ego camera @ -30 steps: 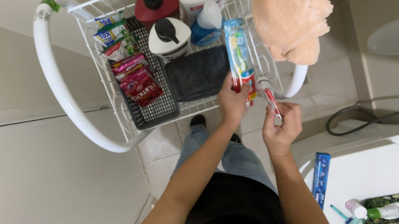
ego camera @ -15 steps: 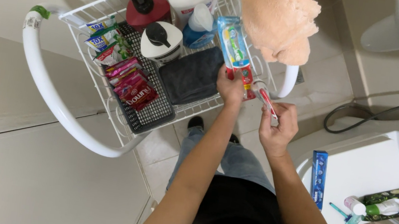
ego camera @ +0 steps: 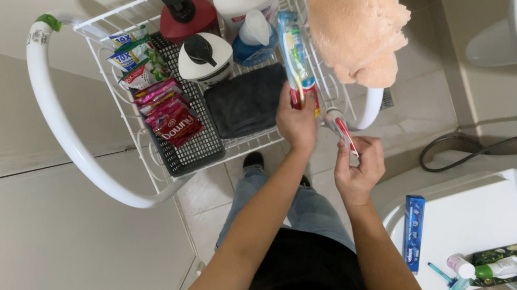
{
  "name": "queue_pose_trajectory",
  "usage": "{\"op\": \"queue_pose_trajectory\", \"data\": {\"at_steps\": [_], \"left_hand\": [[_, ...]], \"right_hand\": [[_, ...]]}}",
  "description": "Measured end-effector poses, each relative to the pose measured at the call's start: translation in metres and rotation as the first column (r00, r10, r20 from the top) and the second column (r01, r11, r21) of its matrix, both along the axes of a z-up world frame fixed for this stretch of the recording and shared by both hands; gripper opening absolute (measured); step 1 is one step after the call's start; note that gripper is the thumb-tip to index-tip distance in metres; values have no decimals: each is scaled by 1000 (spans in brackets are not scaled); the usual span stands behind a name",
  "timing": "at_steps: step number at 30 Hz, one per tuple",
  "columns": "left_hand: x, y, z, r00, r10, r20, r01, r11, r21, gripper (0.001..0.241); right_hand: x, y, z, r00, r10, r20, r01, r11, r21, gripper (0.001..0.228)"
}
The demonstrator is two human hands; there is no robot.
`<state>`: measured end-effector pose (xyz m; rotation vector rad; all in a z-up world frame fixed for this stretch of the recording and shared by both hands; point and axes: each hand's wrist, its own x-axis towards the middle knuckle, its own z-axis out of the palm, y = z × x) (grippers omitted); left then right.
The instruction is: The person organizes various bathroom items by placing them onto a white wire rack. They handle a dark towel, a peach-colored cloth, multiple bottles of toiletries, a toothbrush package, and a small jar, arranging them on the rack's shelves and hanging the cloth on the side.
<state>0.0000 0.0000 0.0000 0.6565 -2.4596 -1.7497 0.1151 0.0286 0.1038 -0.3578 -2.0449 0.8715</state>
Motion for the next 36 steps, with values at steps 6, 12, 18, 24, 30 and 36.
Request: {"op": "queue_pose_trajectory", "data": {"at_steps": [6,12,18,24,30,36], "left_hand": [[-16,7,-25,995,7,-95,-31,969,-246,56],[-15,14,-41,986,-17,-163,-22,971,-236,56],[-8,17,-49,981,-105,-163,72,977,-199,66],[0,9,-64,960,-280,17,279,950,-139,59],[2,5,-92,901,-434,-9,425,885,-192,58],[-2,-15,-56,732,-645,221,680,670,-299,46]], "right_hand": [[-2,0,1,1000,11,10,-11,1000,-8,7],[-1,0,-2,1000,5,25,-4,1000,-5,7],[-3,-2,2,1000,6,12,-6,1000,0,8],[-3,-1,1,1000,8,15,-8,1000,0,6],[1,0,-9,999,-15,35,15,1000,-15,6],[0,-1,-10,1000,-13,28,14,1000,-23,6]]}}
